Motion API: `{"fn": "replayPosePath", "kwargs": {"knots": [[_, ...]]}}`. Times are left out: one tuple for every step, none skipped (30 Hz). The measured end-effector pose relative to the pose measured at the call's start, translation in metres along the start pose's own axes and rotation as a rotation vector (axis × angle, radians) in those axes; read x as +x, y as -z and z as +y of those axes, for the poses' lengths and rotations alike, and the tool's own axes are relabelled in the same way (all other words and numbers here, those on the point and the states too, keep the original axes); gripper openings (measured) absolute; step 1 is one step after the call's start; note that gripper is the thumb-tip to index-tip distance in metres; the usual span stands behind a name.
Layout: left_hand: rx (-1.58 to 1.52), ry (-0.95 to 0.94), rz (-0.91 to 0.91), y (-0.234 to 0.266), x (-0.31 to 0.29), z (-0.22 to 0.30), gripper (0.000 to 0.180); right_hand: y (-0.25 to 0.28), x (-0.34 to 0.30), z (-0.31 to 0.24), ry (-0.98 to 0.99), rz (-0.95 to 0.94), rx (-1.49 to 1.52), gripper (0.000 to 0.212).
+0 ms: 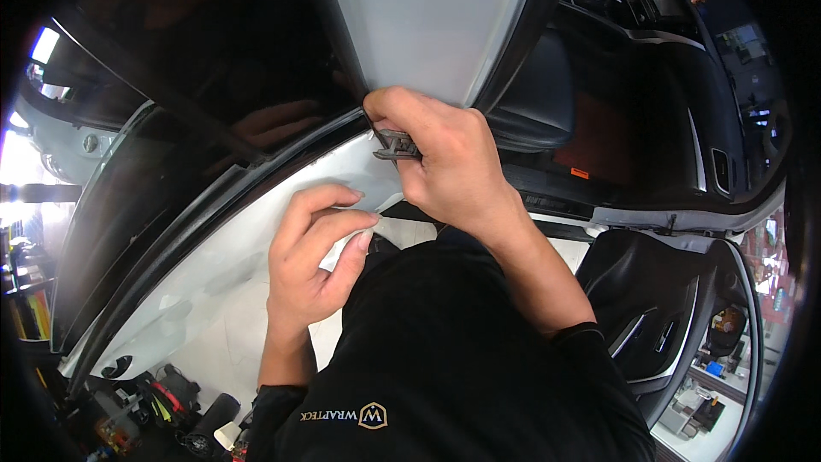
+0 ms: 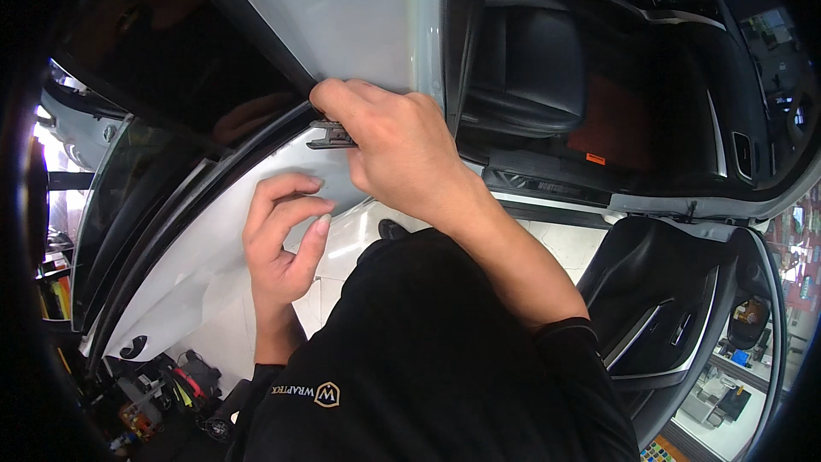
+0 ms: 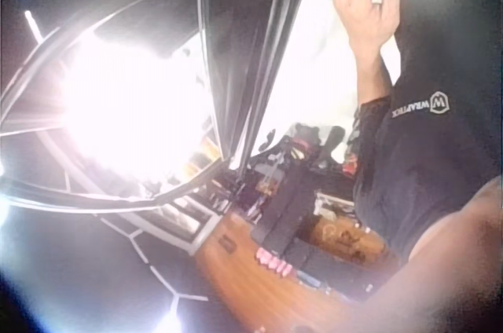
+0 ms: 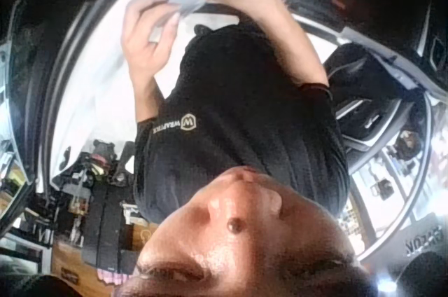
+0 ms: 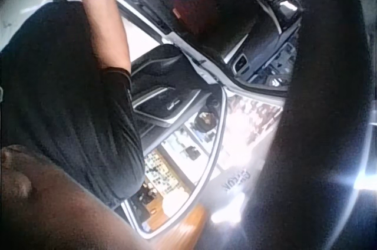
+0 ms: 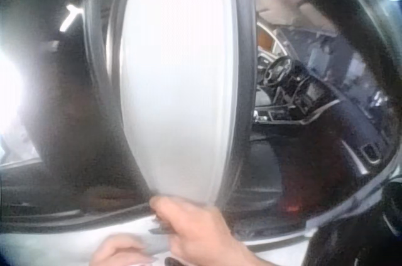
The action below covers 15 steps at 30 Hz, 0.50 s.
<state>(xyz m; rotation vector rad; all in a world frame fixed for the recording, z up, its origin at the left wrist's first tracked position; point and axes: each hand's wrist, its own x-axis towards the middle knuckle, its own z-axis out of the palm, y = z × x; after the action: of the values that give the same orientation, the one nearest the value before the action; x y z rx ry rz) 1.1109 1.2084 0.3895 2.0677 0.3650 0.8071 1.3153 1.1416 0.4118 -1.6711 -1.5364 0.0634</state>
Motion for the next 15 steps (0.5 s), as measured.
{"fn": "replayPosePath", "kwargs": {"knots": [[-0.015, 0.007, 0.001, 0.000, 0.000, 0.000, 0.019, 0.001, 0.000, 0.001, 0.007, 0.005, 0.001, 0.047], [-0.010, 0.004, 0.000, 0.000, 0.000, 0.001, 0.019, -0.001, 0.000, 0.002, 0.017, 0.014, 0.010, 0.046], [-0.004, 0.001, 0.001, 0.000, -0.001, 0.001, 0.019, -0.001, 0.000, 0.004, 0.028, 0.022, 0.020, 0.046], [0.001, -0.001, 0.001, -0.001, -0.001, 0.001, 0.019, -0.002, 0.000, 0.004, 0.034, 0.021, 0.023, 0.045], [0.003, 0.000, 0.006, -0.001, -0.001, 0.001, 0.019, -0.001, 0.000, 0.005, 0.037, 0.019, 0.022, 0.045], [0.005, 0.001, 0.011, -0.001, -0.001, 0.002, 0.019, 0.000, 0.000, 0.005, 0.040, 0.017, 0.021, 0.044], [0.006, 0.002, 0.018, -0.002, -0.001, 0.002, 0.019, 0.000, 0.000, 0.005, 0.049, 0.022, 0.029, 0.043], [0.030, -0.022, 0.012, -0.001, 0.000, 0.001, 0.019, 0.000, 0.000, 0.006, 0.059, 0.028, 0.040, 0.043], [0.054, -0.047, 0.008, 0.000, 0.002, 0.000, 0.019, 0.000, -0.001, 0.007, 0.069, 0.034, 0.052, 0.042], [0.078, -0.071, 0.003, 0.000, 0.002, -0.001, 0.019, -0.001, -0.003, 0.008, 0.063, 0.052, 0.081, 0.042], [0.069, -0.050, 0.010, 0.000, 0.002, 0.001, 0.019, -0.003, -0.005, 0.011, 0.057, 0.073, 0.111, 0.043], [0.059, -0.029, 0.016, -0.001, 0.001, 0.002, 0.019, -0.004, -0.006, 0.012, 0.052, 0.092, 0.141, 0.044], [0.050, -0.008, 0.024, -0.002, 0.000, 0.003, 0.019, -0.005, -0.006, 0.010, 0.022, 0.129, 0.155, 0.047], [0.046, 0.004, 0.027, -0.003, -0.001, 0.003, 0.019, -0.008, -0.009, 0.007, -0.011, 0.166, 0.175, 0.049], [0.042, 0.016, 0.030, -0.003, -0.003, 0.003, 0.020, -0.010, -0.012, 0.005, -0.045, 0.202, 0.196, 0.052]]}}
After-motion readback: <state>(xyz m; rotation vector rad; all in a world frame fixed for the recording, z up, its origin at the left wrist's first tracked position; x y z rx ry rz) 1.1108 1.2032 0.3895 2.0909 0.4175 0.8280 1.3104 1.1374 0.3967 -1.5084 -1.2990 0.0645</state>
